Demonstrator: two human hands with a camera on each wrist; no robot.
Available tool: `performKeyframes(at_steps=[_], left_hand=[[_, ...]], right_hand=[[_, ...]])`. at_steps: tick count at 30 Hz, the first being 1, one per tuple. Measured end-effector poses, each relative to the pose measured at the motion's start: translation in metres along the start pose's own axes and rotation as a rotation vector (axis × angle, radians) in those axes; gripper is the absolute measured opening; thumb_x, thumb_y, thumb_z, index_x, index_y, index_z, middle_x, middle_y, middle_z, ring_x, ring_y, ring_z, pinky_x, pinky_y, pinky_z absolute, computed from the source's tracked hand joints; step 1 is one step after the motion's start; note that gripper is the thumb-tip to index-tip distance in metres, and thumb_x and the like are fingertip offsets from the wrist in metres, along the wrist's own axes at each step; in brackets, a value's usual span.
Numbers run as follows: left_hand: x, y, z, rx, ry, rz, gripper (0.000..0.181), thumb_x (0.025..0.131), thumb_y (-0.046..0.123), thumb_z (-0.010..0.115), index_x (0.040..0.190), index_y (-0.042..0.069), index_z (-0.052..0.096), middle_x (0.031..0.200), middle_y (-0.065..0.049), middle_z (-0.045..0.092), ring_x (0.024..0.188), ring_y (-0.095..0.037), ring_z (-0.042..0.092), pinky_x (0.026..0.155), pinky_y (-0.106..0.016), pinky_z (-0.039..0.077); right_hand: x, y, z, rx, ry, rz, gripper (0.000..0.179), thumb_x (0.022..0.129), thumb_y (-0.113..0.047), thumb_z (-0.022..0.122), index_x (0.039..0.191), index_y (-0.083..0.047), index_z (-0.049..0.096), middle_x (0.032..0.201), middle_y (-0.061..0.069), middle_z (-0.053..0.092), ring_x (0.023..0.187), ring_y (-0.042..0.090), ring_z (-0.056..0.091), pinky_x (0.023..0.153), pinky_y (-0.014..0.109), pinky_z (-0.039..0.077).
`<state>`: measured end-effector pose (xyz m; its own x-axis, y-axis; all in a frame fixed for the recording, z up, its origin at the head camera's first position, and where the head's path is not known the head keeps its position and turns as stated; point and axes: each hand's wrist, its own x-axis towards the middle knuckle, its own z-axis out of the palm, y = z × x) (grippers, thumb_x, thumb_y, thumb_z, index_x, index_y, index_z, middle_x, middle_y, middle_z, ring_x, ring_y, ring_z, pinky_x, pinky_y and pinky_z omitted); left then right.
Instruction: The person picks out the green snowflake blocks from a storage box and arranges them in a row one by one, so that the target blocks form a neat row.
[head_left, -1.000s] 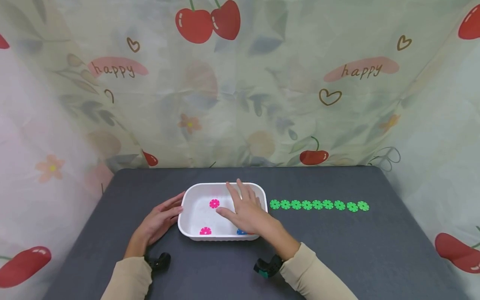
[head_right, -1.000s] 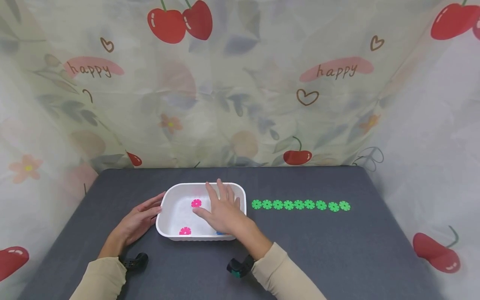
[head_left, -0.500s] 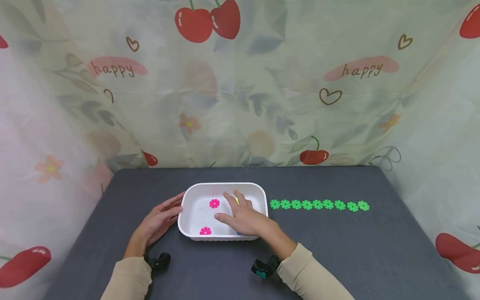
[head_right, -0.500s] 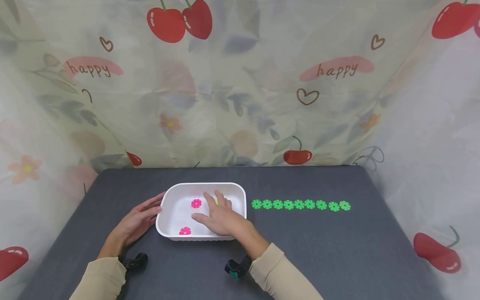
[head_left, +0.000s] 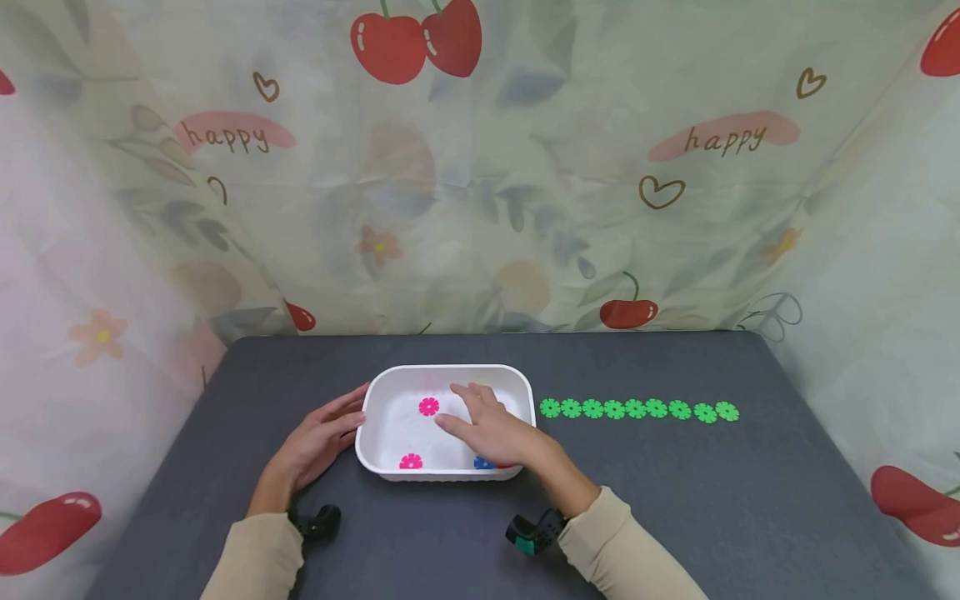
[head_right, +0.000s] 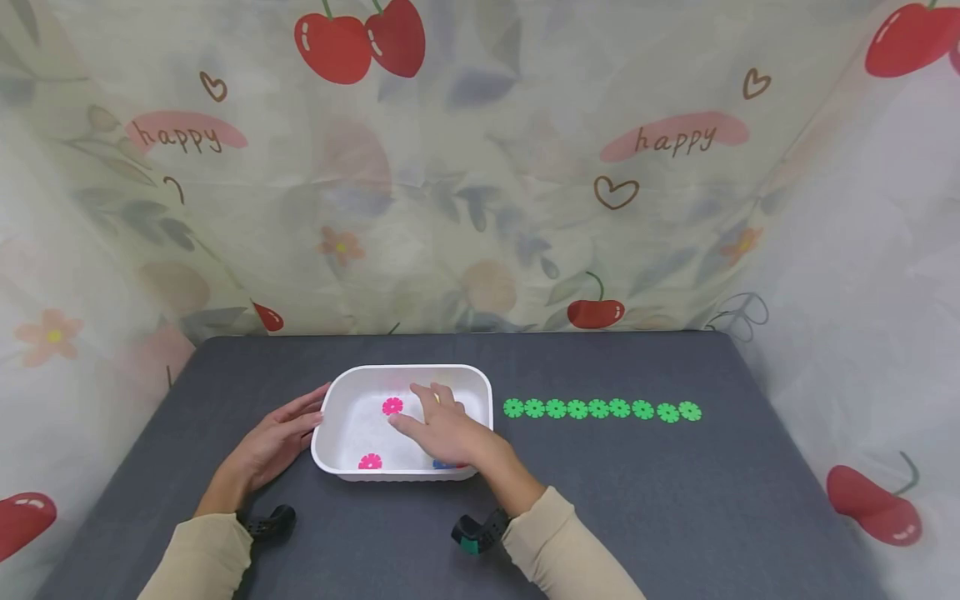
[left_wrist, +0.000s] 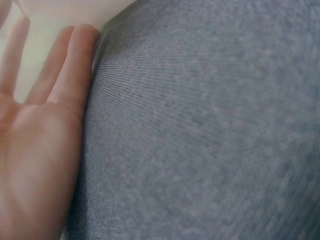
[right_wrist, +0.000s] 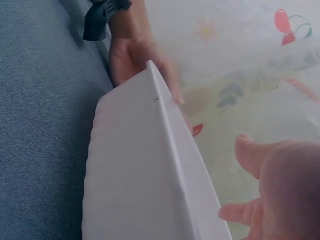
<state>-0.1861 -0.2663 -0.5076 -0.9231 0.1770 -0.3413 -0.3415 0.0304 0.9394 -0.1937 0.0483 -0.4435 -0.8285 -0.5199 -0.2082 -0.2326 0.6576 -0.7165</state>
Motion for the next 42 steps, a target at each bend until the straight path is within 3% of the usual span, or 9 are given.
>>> performKeyframes(at_steps=[10,20,24,30,37,42], left_hand=[[-0.001,0.002,0.0,-0.002,-0.008,0.003,0.07,0.1,0.028,0.066,0.161,0.023,0.032,0.168,-0.007,0.032,0.142,-0.011,0.045,0.119,-0.033,0.043],[-0.001,0.003,0.001,0.0,-0.003,-0.002,0.069,0.102,0.025,0.064,0.162,0.023,0.031,0.168,-0.007,0.032,0.138,-0.006,0.047,0.117,-0.031,0.044],[-0.001,0.003,0.0,-0.001,-0.003,-0.007,0.068,0.102,0.025,0.064,0.162,0.023,0.031,0.168,-0.008,0.031,0.137,-0.005,0.048,0.116,-0.029,0.045],[-0.001,0.004,0.0,0.002,0.004,-0.01,0.07,0.101,0.027,0.065,0.162,0.023,0.031,0.168,-0.007,0.032,0.139,-0.008,0.046,0.117,-0.031,0.044],[0.001,0.001,-0.001,-0.005,-0.008,0.008,0.07,0.1,0.028,0.067,0.161,0.024,0.033,0.167,-0.007,0.033,0.136,-0.004,0.05,0.115,-0.028,0.046],[0.0,0.001,-0.002,0.001,-0.002,0.004,0.07,0.099,0.03,0.067,0.161,0.025,0.033,0.167,-0.006,0.033,0.142,-0.009,0.046,0.117,-0.03,0.044]], right_hand=[[0.005,0.002,0.001,0.039,-0.023,-0.027,0.074,0.102,-0.054,0.049,0.161,-0.013,0.03,0.164,0.013,0.031,0.153,0.031,0.029,0.126,0.053,0.03],[0.017,0.007,0.01,0.161,-0.008,-0.089,0.07,0.102,-0.052,0.052,0.159,-0.014,0.034,0.159,0.015,0.038,0.147,0.033,0.042,0.123,0.05,0.036],[0.021,0.01,0.014,0.237,-0.005,-0.122,0.068,0.102,-0.047,0.056,0.158,-0.014,0.036,0.157,0.015,0.04,0.142,0.038,0.049,0.119,0.05,0.042],[0.025,0.016,0.017,0.324,0.049,-0.149,0.066,0.096,-0.036,0.069,0.153,-0.013,0.045,0.155,0.01,0.049,0.138,0.035,0.053,0.115,0.05,0.046],[0.028,0.021,0.019,0.189,0.119,-0.152,0.059,0.088,-0.017,0.079,0.142,-0.009,0.057,0.134,0.014,0.063,0.123,0.03,0.06,0.106,0.047,0.052],[0.028,0.019,0.02,0.076,0.141,-0.108,0.054,0.085,-0.011,0.08,0.137,-0.008,0.062,0.125,0.013,0.066,0.114,0.027,0.061,0.103,0.044,0.052]])
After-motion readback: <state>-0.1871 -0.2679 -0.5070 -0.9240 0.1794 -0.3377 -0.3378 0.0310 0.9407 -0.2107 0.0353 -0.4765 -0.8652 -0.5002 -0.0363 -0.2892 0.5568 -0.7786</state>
